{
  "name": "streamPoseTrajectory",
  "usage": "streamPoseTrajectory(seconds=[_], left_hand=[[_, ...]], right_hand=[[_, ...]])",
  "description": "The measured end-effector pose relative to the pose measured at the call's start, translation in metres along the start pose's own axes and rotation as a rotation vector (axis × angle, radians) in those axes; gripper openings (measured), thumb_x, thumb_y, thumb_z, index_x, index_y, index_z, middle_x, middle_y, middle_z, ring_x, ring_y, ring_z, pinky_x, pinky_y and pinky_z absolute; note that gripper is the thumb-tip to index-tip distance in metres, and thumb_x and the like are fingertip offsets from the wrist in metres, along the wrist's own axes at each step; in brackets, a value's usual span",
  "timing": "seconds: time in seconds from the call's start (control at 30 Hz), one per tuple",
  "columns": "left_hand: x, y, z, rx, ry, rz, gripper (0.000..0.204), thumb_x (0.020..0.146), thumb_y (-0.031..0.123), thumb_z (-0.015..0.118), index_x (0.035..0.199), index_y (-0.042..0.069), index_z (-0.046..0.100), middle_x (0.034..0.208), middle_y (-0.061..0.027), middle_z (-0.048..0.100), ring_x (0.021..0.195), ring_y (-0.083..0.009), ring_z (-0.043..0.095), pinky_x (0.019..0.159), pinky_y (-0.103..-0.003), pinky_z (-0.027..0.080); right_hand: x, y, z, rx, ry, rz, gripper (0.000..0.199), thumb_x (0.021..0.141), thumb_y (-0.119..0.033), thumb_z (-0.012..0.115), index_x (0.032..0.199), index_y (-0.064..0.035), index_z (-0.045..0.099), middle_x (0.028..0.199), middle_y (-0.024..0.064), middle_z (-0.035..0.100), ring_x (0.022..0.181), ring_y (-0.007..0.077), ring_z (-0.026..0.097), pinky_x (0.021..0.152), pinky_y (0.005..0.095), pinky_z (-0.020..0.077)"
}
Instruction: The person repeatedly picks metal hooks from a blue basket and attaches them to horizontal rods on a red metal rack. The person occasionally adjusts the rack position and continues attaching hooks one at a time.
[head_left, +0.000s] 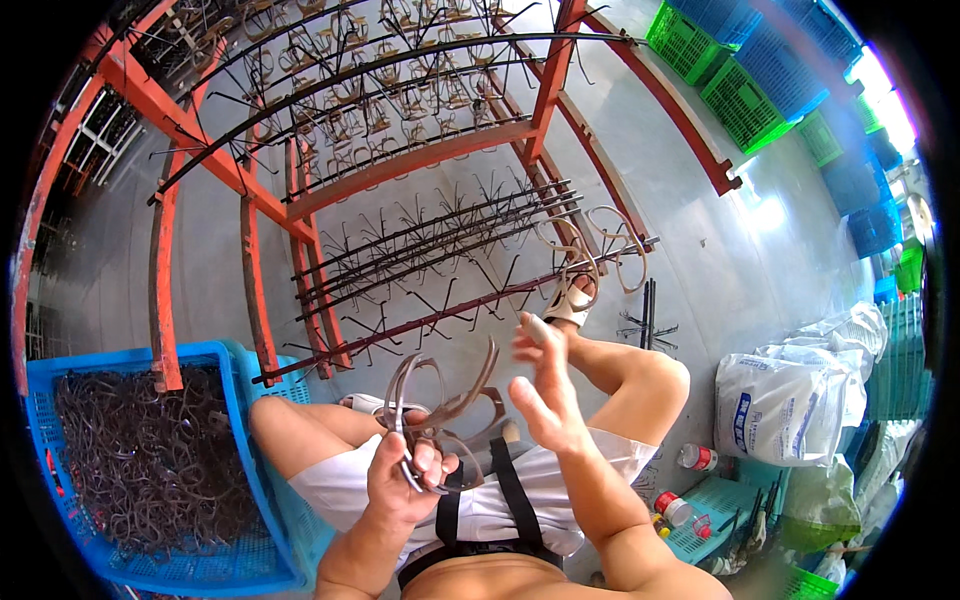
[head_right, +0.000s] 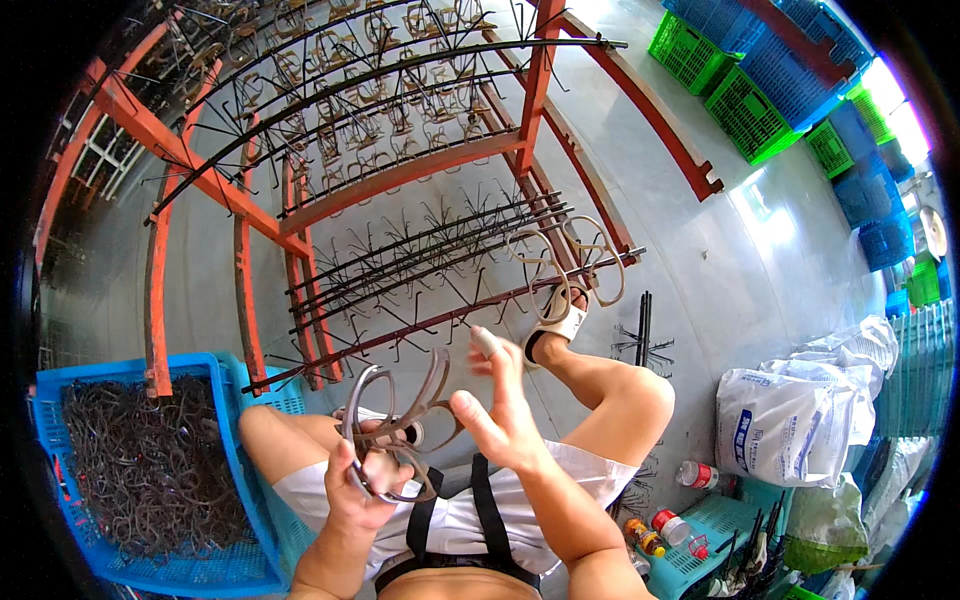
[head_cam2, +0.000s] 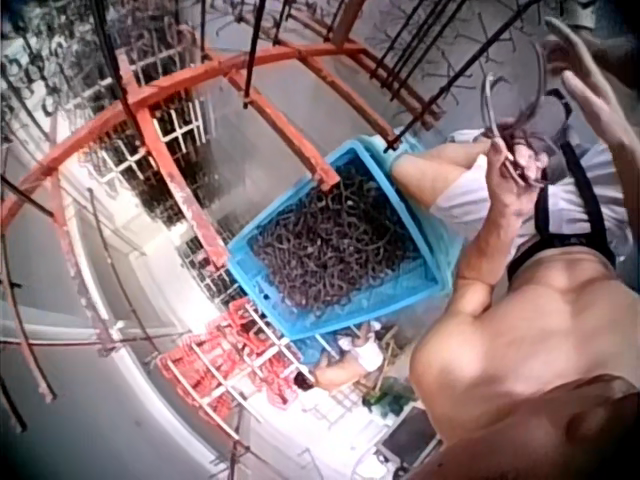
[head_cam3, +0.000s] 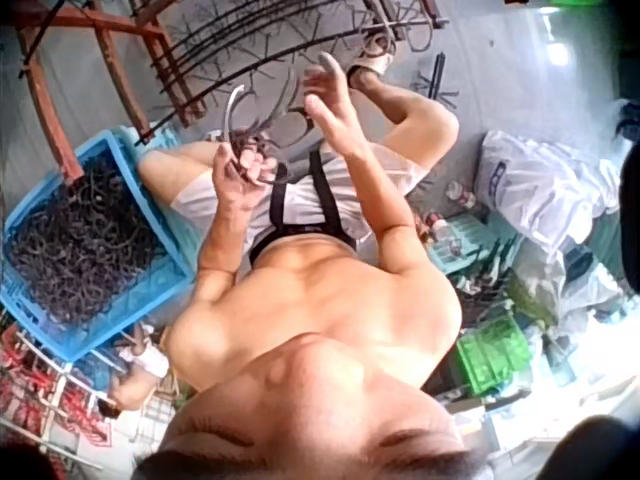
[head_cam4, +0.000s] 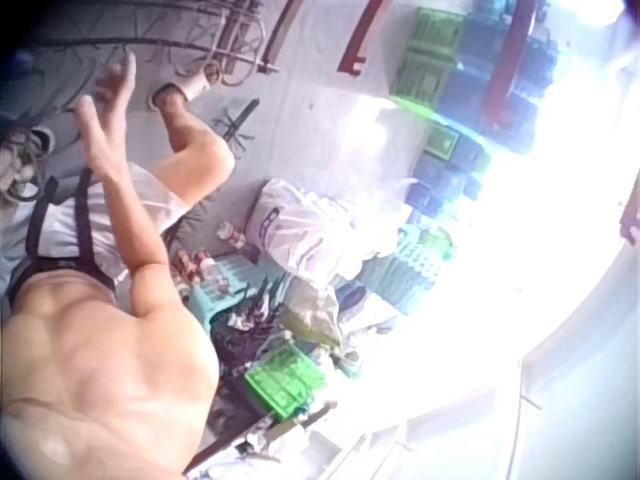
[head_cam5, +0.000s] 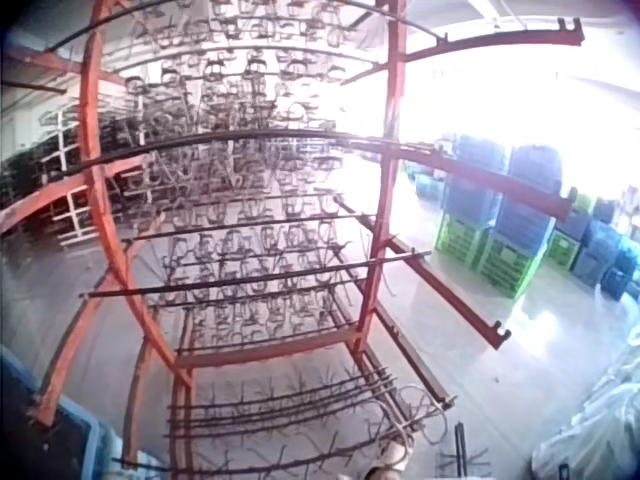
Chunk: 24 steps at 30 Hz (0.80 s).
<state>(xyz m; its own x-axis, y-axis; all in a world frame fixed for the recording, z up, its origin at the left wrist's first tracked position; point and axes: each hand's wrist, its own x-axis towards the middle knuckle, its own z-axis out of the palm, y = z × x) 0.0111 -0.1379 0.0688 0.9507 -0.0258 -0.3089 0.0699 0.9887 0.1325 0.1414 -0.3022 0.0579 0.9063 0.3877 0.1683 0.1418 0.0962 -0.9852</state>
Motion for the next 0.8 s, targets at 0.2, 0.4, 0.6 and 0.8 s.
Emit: streamPoseTrajectory(seconds=[0.2, 0.4, 0.6, 0.8], left_hand=[[-0.008, 0.01, -0.007, 0.119, 0.084, -0.12, 0.04, 0.091, 0.028, 0.049, 0.122, 0.004, 0.048, 0.069, -0.0084, 0.06, 0.053, -0.0183, 0.057, 0.064, -0.034, 0.043], [-0.012, 0.031, -0.01, 0.215, 0.037, -0.317, 0.046, 0.089, 0.027, 0.052, 0.126, 0.0, 0.045, 0.069, -0.0096, 0.06, 0.052, -0.0189, 0.058, 0.063, -0.035, 0.048], [-0.017, 0.02, -0.008, 0.628, 0.237, -0.103, 0.031, 0.08, 0.006, 0.063, 0.104, 0.005, 0.042, 0.068, -0.0128, 0.06, 0.046, -0.0194, 0.057, 0.043, -0.027, 0.048], [-0.028, 0.018, -0.023, 0.695, 0.129, -0.006, 0.027, 0.083, 0.007, 0.055, 0.109, 0.0, 0.052, 0.075, -0.0124, 0.062, 0.054, -0.0193, 0.06, 0.05, -0.028, 0.05]], right_hand=[[0.008, -0.038, 0.008, -0.766, -0.426, -0.436, 0.041, 0.072, -0.027, 0.072, 0.106, -0.0101, 0.056, 0.109, 0.0088, 0.051, 0.114, 0.0269, 0.045, 0.099, 0.0474, 0.0303], [0.022, -0.026, -0.004, -0.65, -0.699, -0.613, 0.016, 0.075, -0.024, 0.066, 0.079, -0.0129, 0.055, 0.073, -0.0013, 0.047, 0.068, 0.0173, 0.053, 0.066, 0.0319, 0.042], [0.005, -0.021, -0.007, -1.02, -0.674, -0.672, 0.015, 0.067, -0.018, 0.06, 0.081, -0.0125, 0.055, 0.07, -0.0002, 0.042, 0.065, 0.0163, 0.049, 0.058, 0.0283, 0.0401], [0.026, -0.004, -0.06, -0.767, -0.201, -0.432, 0.013, 0.081, -0.014, 0.064, 0.091, -0.0058, 0.061, 0.069, 0.005, 0.053, 0.055, 0.019, 0.054, 0.045, 0.0275, 0.0411]])
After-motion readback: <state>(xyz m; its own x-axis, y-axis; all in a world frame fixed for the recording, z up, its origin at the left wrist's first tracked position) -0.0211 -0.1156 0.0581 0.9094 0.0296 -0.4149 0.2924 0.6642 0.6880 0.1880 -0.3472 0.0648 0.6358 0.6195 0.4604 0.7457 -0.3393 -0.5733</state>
